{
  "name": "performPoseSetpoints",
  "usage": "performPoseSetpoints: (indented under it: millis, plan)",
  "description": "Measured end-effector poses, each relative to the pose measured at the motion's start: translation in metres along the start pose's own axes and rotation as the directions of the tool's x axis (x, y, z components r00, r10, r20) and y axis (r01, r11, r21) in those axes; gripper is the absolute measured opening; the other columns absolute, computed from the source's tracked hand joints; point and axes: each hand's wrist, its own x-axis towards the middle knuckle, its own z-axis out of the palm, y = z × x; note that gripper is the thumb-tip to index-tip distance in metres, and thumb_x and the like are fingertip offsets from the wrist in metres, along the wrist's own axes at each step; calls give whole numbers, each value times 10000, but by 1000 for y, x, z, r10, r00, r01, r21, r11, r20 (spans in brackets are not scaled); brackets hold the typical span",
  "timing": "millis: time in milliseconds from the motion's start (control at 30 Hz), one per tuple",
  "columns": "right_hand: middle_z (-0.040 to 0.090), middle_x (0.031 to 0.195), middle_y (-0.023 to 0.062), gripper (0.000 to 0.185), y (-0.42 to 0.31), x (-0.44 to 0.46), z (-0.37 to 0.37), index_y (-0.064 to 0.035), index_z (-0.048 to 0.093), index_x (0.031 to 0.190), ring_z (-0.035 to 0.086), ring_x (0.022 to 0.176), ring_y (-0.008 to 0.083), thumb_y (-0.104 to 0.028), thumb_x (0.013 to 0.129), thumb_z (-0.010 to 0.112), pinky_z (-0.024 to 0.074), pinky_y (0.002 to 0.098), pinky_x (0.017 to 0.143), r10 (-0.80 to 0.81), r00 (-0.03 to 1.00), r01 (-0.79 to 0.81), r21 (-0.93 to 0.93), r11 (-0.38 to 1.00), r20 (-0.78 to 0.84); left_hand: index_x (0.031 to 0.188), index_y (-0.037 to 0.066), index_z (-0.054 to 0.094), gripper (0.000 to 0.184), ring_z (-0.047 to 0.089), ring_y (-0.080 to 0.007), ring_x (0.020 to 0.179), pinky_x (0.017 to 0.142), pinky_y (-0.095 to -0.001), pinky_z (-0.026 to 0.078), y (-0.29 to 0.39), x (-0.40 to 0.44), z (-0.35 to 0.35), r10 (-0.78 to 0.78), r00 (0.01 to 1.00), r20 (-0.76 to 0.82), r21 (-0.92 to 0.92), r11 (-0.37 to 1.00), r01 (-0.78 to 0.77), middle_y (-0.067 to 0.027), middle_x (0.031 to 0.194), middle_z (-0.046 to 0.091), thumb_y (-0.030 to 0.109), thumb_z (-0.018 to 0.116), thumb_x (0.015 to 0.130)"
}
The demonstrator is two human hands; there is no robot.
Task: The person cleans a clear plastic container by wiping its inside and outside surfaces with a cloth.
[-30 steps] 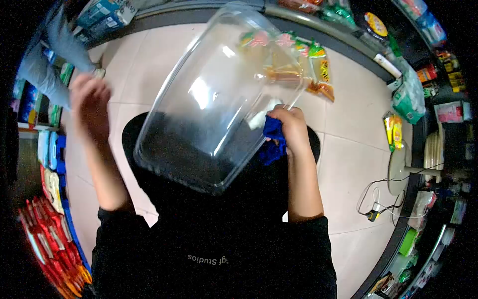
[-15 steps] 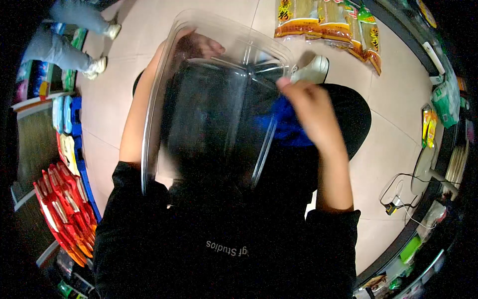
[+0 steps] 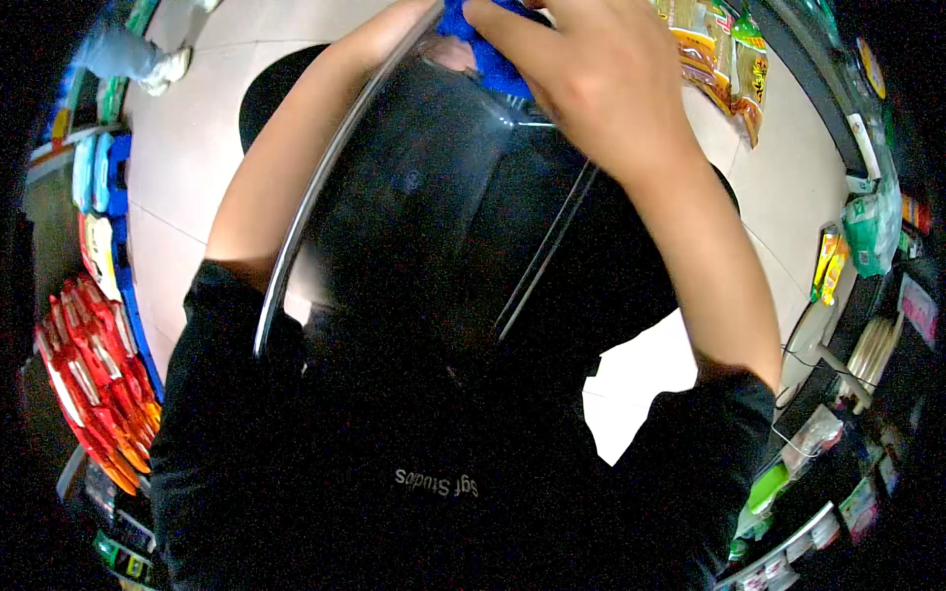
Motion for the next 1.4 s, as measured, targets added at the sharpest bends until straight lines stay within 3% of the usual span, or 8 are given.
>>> performPoseSetpoints:
  millis: [267, 433, 567, 700, 833, 1167, 1233, 1400]
  plan:
    - [606, 1005, 116, 409, 14, -27, 48, -81, 608, 1110, 620, 881, 283, -75, 701, 626, 524, 369, 731, -271, 957, 269, 32, 962, 100, 981, 50, 612, 336, 598, -174, 705, 645, -293, 499, -19, 28, 0, -69, 998, 10, -105, 992, 69, -91, 837, 636, 327, 429, 927]
    - [544, 1170, 54, 369, -23, -42, 96, -101, 630, 1098, 452, 1182, 245, -288, 780, 610, 384, 361, 927, -90, 942, 167, -217, 962, 325, 923, 70, 614, 266, 584, -192, 709, 696, -316, 493, -13, 34, 4, -138, 990, 25, -77, 987, 139, -86, 812, 617, 305, 491, 898]
    - [603, 821, 75, 187, -35, -47, 108, 17, 636, 879, 620, 837, 235, -106, 750, 580, 514, 384, 723, -155, 966, 208, -261, 943, 208, 1001, 16, 595, 363, 621, -228, 770, 739, -316, 506, -26, 44, -5, -41, 999, 15, -47, 998, 42, -157, 908, 650, 335, 440, 923]
    - [581, 850, 124, 215, -48, -77, 102, 24, 626, 829, 638, 794, 248, -160, 784, 525, 538, 388, 623, 6, 907, 129, -290, 948, 422, 980, -18, 603, 424, 629, -227, 769, 745, -298, 505, -8, 27, 4, -144, 979, 146, -142, 976, 165, -177, 921, 661, 348, 395, 938]
    - [542, 936, 145, 189, -56, -75, 95, -1, 641, 928, 622, 565, 187, -92, 785, 557, 514, 332, 414, 188, 719, 14, -285, 958, 669, 904, -52, 615, 541, 625, -193, 745, 701, -268, 503, -6, 27, 5, -180, 971, 158, 4, 983, 181, -169, 876, 674, 397, 318, 951]
    - [657, 726, 188, 355, -54, -42, 54, 3, 677, 739, 666, 730, 305, -333, 766, 563, 530, 414, 622, 324, 447, -372, -157, 915, 834, 906, -74, 634, 596, 626, -169, 747, 684, -229, 494, -9, 20, 8, -142, 977, 158, 6, 990, 143, -158, 912, 679, 427, 314, 946]
    - [676, 834, 174, 331, -62, -26, 27, -38, 703, 838, 673, 794, 290, -344, 789, 588, 539, 420, 683, 313, 225, -409, -202, 890, 923, 901, -76, 632, 593, 628, -169, 743, 683, -230, 495, -9, 21, 7, -149, 979, 138, 19, 989, 148, -159, 914, 679, 423, 314, 946]
    - [606, 855, 158, 246, -67, -52, -7, -1, 665, 793, 650, 756, 305, -235, 721, 692, 527, 397, 656, 288, 461, -465, -47, 884, 839, 890, -42, 631, 538, 637, -177, 708, 662, -243, 498, 1, 15, 10, -77, 993, 88, 98, 993, 68, -152, 894, 683, 400, 329, 939]
